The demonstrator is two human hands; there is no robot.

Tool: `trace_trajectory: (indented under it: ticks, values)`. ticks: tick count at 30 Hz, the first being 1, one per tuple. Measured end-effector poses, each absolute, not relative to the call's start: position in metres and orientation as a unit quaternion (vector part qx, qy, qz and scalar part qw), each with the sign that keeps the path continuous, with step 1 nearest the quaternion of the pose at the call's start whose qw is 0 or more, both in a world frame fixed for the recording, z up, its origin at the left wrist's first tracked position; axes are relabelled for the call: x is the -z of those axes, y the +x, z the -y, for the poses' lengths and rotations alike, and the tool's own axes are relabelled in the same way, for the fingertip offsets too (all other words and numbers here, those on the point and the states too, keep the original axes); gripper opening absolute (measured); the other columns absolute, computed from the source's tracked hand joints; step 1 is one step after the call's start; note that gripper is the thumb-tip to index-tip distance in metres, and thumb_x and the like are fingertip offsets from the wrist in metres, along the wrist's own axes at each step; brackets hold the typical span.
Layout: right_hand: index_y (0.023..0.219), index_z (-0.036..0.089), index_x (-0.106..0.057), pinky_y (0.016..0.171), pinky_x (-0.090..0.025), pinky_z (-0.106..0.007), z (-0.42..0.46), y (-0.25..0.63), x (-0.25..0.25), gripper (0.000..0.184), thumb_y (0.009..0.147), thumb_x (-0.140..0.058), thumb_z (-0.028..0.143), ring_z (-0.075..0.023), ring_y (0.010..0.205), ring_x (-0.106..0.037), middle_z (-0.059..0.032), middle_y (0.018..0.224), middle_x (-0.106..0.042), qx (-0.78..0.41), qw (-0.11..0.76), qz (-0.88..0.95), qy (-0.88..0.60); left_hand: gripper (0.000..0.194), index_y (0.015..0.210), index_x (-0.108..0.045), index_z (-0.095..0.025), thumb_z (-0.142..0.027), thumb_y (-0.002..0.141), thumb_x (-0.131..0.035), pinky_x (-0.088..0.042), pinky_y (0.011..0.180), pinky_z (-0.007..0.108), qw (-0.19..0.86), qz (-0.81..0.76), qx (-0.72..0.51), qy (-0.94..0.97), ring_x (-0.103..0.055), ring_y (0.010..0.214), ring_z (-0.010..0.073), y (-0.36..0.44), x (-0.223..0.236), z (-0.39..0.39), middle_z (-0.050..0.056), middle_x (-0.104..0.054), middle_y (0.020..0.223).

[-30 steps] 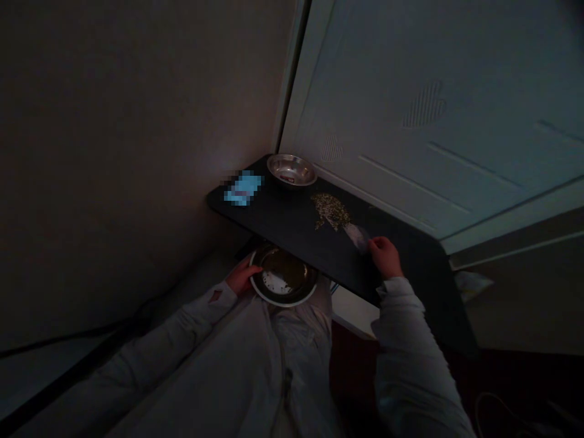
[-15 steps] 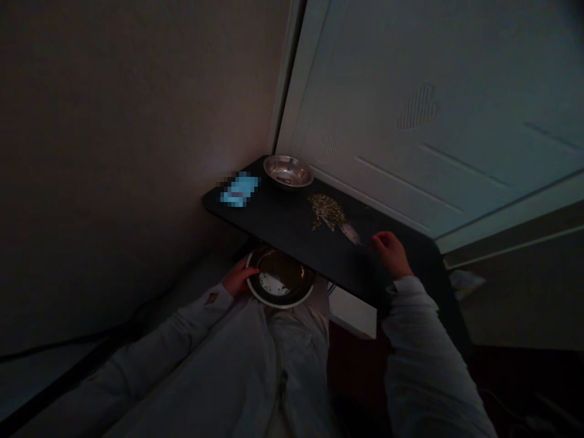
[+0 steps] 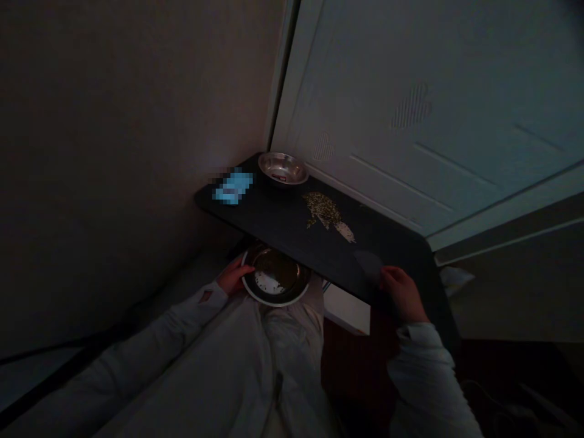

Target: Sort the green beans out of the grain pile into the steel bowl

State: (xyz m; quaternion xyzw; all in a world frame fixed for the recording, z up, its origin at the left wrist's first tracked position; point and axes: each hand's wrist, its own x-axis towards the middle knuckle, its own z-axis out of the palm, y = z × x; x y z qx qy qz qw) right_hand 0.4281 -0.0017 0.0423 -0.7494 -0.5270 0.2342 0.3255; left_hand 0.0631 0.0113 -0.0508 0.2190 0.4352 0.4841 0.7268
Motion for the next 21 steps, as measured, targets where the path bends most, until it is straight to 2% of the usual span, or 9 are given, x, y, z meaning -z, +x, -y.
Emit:
trace_trajectory:
  ticks: [8, 12, 16, 21]
  values:
    - [0.077, 0.016, -0.048, 0.044, -0.035, -0.021, 0.004, 0.376, -0.04, 0.024, 0.067, -0.044, 0.039, -0.0099, 0.042, -0.048, 0.0032, 0.045, -0.05, -0.31, 0.299, 0.558, -0.709, 0.031, 0.085, -0.057, -0.013, -0.016, 0.054, -0.056, -0.044, 0.058, 0.028, 0.785, -0.418, -0.344, 0.3, -0.057, 0.056, 0.0165, 0.079, 0.055, -0.008, 0.001, -0.063, 0.061]
    - [0.076, 0.017, -0.048, 0.044, -0.036, -0.021, 0.004, 0.355, -0.046, 0.021, 0.069, -0.042, 0.036, -0.0094, 0.043, -0.048, 0.0029, 0.047, -0.05, -0.306, 0.285, 0.586, -0.694, 0.035, 0.088, -0.055, -0.014, -0.015, 0.054, -0.056, -0.044, 0.058, 0.027, 0.794, -0.408, -0.326, 0.311, -0.057, 0.058, 0.0157, 0.09, 0.056, -0.01, 0.001, -0.064, 0.064]
    - [0.077, 0.017, -0.048, 0.045, -0.035, -0.02, 0.001, 0.341, -0.051, 0.019, 0.068, -0.044, 0.033, -0.0079, 0.045, -0.047, 0.0038, 0.053, -0.049, -0.368, 0.274, 0.616, -0.64, 0.038, 0.093, -0.053, -0.014, -0.014, 0.054, -0.055, -0.044, 0.056, 0.027, 0.799, -0.402, -0.32, 0.312, -0.057, 0.057, 0.0149, 0.092, 0.058, -0.011, 0.0, -0.063, 0.064]
    - [0.079, 0.017, -0.047, 0.046, -0.034, -0.02, -0.011, 0.34, -0.05, 0.018, 0.069, -0.044, 0.033, -0.0075, 0.048, -0.046, 0.0045, 0.053, -0.047, -0.389, 0.308, 0.62, -0.608, 0.039, 0.094, -0.053, -0.014, -0.016, 0.055, -0.056, -0.043, 0.057, 0.028, 0.802, -0.396, -0.319, 0.314, -0.058, 0.059, 0.0163, 0.09, 0.063, -0.009, 0.001, -0.063, 0.064]
